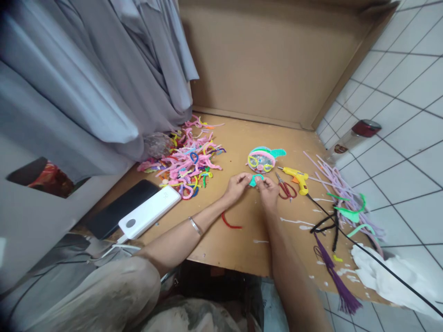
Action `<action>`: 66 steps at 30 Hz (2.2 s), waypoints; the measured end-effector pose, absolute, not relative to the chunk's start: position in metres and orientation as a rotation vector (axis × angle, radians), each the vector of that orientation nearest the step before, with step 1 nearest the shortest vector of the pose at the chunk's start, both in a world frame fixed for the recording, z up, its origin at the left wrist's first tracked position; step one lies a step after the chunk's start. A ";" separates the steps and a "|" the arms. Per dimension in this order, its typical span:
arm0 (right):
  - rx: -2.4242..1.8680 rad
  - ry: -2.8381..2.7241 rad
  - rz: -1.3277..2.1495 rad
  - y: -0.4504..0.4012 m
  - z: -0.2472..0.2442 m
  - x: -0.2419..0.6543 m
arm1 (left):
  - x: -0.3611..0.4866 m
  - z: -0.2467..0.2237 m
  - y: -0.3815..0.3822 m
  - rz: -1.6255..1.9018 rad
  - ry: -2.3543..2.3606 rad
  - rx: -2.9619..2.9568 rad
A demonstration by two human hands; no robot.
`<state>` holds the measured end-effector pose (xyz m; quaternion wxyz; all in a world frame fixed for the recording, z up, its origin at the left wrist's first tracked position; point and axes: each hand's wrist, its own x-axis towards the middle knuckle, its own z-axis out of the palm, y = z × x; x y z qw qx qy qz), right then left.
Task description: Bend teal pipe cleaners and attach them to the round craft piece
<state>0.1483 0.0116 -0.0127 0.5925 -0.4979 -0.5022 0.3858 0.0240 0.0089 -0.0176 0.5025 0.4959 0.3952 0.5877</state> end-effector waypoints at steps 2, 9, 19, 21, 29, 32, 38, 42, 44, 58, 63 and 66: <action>-1.136 -1.127 0.963 0.012 -0.012 0.147 | 0.025 -0.017 0.009 1.446 0.955 1.192; -1.074 -1.058 0.981 0.009 -0.011 0.144 | 0.024 -0.001 -0.006 1.572 1.065 1.168; -1.028 -0.978 0.904 0.010 -0.006 0.144 | -0.116 0.077 0.006 1.220 2.244 1.782; -1.030 -0.960 0.928 0.009 -0.005 0.142 | -0.116 0.071 0.004 0.630 2.439 1.719; -1.029 -0.847 1.011 0.009 -0.003 0.140 | -0.076 0.033 -0.024 0.008 2.457 1.705; -1.022 -0.826 1.023 0.008 -0.001 0.138 | -0.076 0.024 -0.026 0.043 2.511 1.759; -1.038 -0.806 1.049 0.005 -0.003 0.136 | -0.076 0.012 -0.024 0.129 2.552 1.801; -1.068 -0.782 1.035 0.007 -0.006 0.136 | -0.078 0.011 -0.024 0.171 2.562 1.808; -1.075 -0.783 1.031 0.009 -0.008 0.137 | -0.080 0.012 -0.024 0.189 2.558 1.812; -1.043 -0.835 1.005 0.015 -0.006 0.152 | -0.092 0.062 -0.047 0.363 2.402 1.979; -1.042 -0.882 0.975 0.013 -0.005 0.149 | -0.135 0.111 -0.019 0.555 2.475 2.001; -1.038 -0.878 0.986 0.011 -0.004 0.147 | -0.163 0.124 0.017 0.387 2.457 1.913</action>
